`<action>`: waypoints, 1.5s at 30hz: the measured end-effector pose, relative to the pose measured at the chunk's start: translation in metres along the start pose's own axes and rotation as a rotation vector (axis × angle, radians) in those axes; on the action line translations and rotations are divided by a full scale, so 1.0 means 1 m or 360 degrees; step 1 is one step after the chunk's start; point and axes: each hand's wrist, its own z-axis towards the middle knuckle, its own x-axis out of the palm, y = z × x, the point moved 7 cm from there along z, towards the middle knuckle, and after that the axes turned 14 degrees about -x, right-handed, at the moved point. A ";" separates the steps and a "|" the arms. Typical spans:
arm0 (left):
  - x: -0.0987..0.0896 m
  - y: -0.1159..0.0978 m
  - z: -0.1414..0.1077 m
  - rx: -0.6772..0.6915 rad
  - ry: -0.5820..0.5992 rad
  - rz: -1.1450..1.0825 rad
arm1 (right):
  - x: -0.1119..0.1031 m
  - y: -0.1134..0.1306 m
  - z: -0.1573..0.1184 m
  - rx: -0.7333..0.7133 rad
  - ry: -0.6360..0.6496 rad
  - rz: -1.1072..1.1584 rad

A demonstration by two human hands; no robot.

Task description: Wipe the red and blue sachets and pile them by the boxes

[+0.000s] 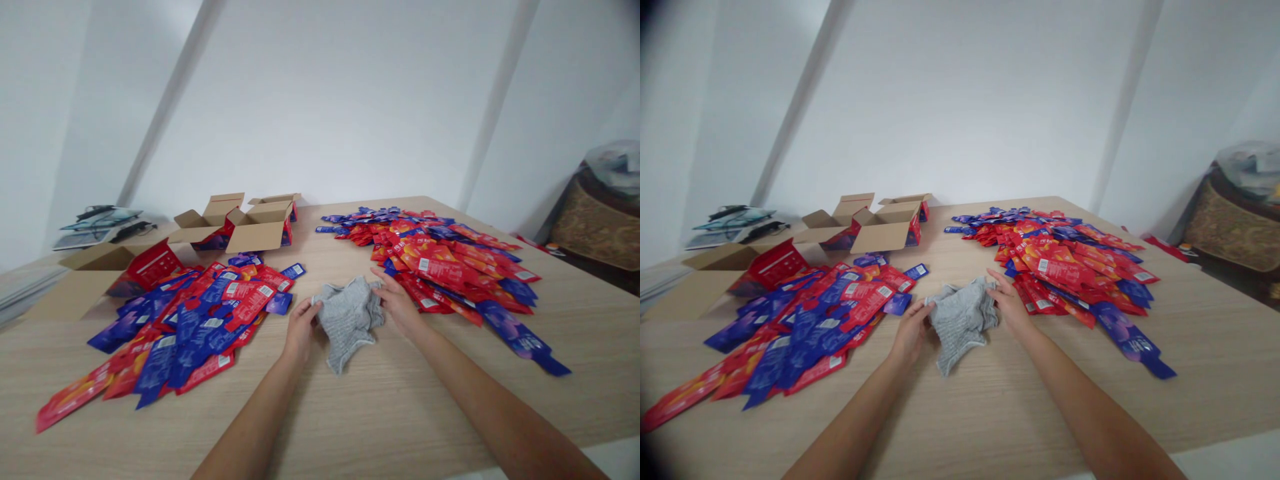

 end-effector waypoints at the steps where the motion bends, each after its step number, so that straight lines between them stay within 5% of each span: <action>1: -0.006 -0.010 -0.002 0.0150 -0.0102 0.0067 | -0.001 0.006 0.002 -0.0067 0.0012 -0.0036; 6: -0.022 -0.065 -0.035 0.0912 -0.0588 0.0499 | 0.004 0.050 0.002 -0.0462 0.0238 -0.0595; 9: -0.016 -0.080 -0.052 0.1021 -0.0521 0.0497 | 0.012 0.080 -0.003 -0.0794 0.0327 -0.0968; 12: -0.012 -0.078 -0.054 0.0997 -0.0507 0.0338 | 0.012 0.092 -0.003 -0.0915 0.0277 -0.0996; 16: -0.011 -0.047 -0.023 0.0661 -0.0415 0.0327 | -0.004 0.062 0.007 -0.0544 0.0189 -0.0934; 19: -0.015 -0.019 0.002 0.0413 -0.0344 0.0538 | -0.025 0.050 0.015 -0.0568 0.0100 -0.1269; 23: -0.010 -0.020 -0.003 0.0749 -0.0442 0.1003 | -0.052 0.054 0.022 -0.0689 0.0031 -0.1948; 27: 0.038 -0.013 -0.023 0.0976 -0.0017 0.1616 | -0.055 0.043 0.020 -0.0372 0.0316 -0.2445; 31: 0.070 0.014 -0.036 0.0931 0.0422 0.2237 | -0.047 0.033 0.009 -0.0189 0.0456 -0.2843; 38: 0.061 0.004 -0.034 0.0822 0.0153 0.2399 | -0.042 0.021 0.014 -0.0113 0.0465 -0.3052; 45: 0.033 -0.007 -0.017 0.0627 -0.0082 0.2157 | -0.029 0.020 0.017 -0.0256 0.0503 -0.3119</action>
